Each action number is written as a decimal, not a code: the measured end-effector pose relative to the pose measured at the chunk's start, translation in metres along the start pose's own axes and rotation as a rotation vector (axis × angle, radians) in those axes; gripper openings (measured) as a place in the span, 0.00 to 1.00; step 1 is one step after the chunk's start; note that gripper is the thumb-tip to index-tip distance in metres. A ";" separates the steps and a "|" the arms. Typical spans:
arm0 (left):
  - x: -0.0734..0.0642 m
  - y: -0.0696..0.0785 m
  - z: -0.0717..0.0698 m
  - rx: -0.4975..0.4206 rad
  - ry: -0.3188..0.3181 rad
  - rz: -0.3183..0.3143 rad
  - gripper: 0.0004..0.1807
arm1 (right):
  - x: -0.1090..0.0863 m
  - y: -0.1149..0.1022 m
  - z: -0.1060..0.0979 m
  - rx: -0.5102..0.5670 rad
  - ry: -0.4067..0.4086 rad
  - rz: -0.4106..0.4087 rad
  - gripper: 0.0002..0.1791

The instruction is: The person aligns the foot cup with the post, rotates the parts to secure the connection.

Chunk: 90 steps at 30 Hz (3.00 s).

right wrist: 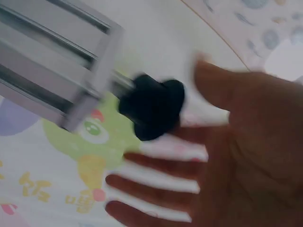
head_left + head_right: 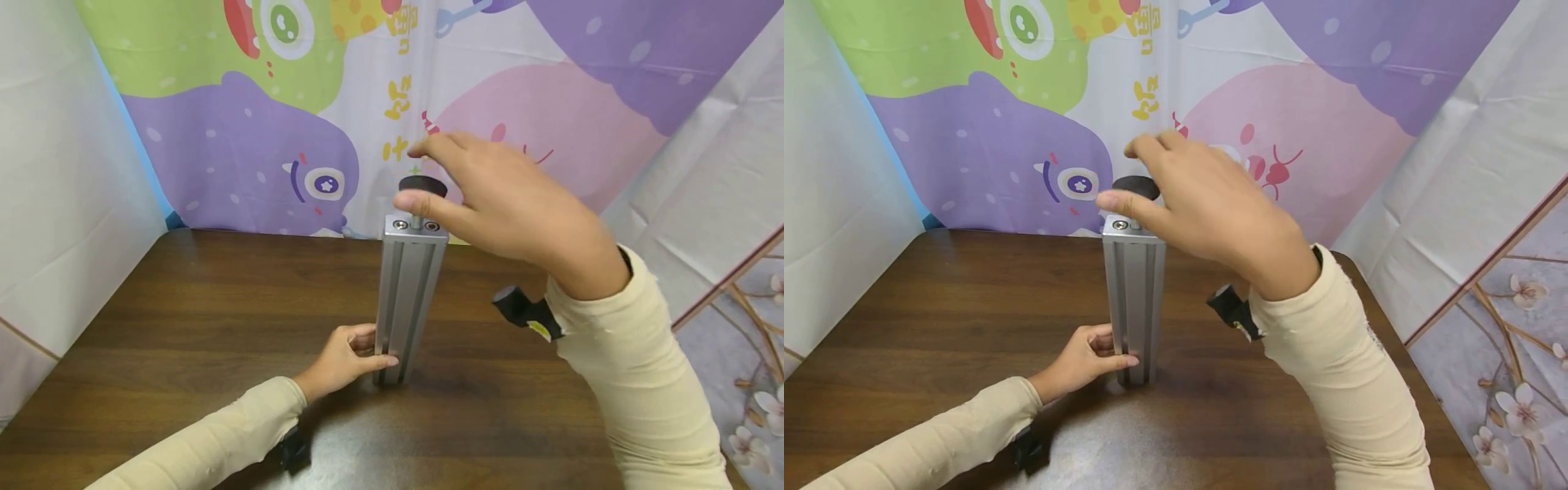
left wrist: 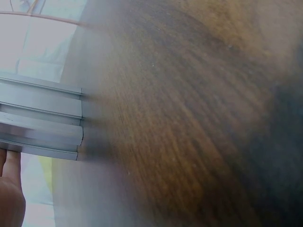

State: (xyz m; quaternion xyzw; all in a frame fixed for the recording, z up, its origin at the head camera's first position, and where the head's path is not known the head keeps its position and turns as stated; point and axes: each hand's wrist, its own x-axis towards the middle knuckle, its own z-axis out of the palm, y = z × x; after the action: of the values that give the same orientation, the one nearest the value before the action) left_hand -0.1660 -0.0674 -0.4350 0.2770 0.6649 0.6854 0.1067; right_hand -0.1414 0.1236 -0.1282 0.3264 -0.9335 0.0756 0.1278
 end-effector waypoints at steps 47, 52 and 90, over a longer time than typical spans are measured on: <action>0.000 0.000 0.001 0.003 0.005 0.006 0.24 | 0.002 0.018 -0.009 0.079 -0.115 -0.291 0.26; 0.000 -0.001 0.000 0.001 0.004 0.009 0.24 | 0.004 0.021 -0.009 0.129 -0.117 -0.378 0.21; 0.000 0.000 -0.001 -0.016 -0.010 0.010 0.24 | 0.005 0.027 -0.017 0.114 -0.162 -0.367 0.24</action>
State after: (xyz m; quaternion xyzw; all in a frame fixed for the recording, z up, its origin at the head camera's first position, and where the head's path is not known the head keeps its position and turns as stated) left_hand -0.1670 -0.0684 -0.4353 0.2827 0.6576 0.6898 0.1086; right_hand -0.1593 0.1452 -0.1122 0.5028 -0.8598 0.0773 0.0453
